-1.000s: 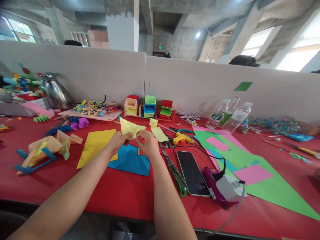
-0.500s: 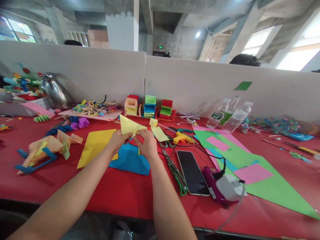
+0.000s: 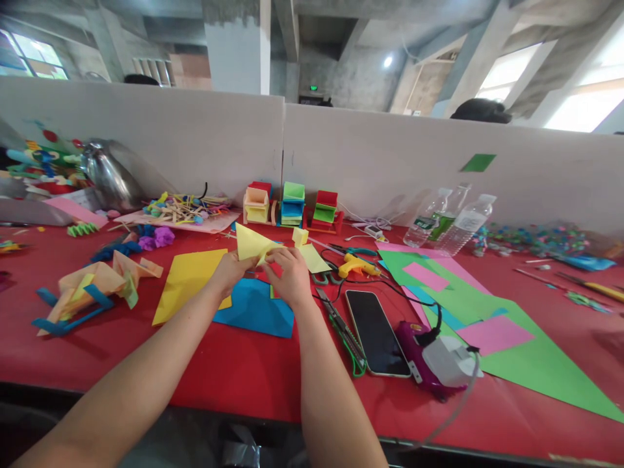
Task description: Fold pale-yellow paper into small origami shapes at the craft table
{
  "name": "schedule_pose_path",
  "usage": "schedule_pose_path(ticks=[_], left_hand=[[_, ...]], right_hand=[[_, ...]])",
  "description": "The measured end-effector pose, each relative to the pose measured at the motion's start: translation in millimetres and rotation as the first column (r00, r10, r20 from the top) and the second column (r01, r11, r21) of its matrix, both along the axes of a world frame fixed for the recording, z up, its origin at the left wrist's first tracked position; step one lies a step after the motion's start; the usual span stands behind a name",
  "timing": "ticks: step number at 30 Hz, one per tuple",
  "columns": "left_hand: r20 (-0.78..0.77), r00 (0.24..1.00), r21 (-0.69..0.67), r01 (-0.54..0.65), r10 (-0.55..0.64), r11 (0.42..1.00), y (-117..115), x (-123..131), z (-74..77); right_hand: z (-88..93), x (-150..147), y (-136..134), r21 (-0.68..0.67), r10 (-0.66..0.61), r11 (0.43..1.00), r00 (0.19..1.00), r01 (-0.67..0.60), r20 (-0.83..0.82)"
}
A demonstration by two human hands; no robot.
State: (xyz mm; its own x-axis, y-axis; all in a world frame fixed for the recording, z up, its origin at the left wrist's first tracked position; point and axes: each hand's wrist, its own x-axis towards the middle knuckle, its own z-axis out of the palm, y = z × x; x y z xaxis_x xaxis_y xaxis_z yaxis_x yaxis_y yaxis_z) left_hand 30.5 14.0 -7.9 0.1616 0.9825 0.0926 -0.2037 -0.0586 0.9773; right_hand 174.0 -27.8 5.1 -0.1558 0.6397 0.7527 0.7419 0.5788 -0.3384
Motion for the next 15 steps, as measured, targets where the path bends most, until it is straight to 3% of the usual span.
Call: schedule_pose_path(ticks=[7, 15], left_hand=[[0.05, 0.997, 0.045, -0.063, 0.061, 0.997, 0, 6, -3.3], [-0.038, 0.998, 0.053, -0.047, 0.049, 0.997, 0, 5, -4.1]], right_hand=[[-1.3, -2, 1, 0.037, -0.123, 0.992, 0.992, 0.124, -0.018], [0.9, -9, -3, 0.07, -0.09, 0.994, 0.994, 0.086, 0.064]])
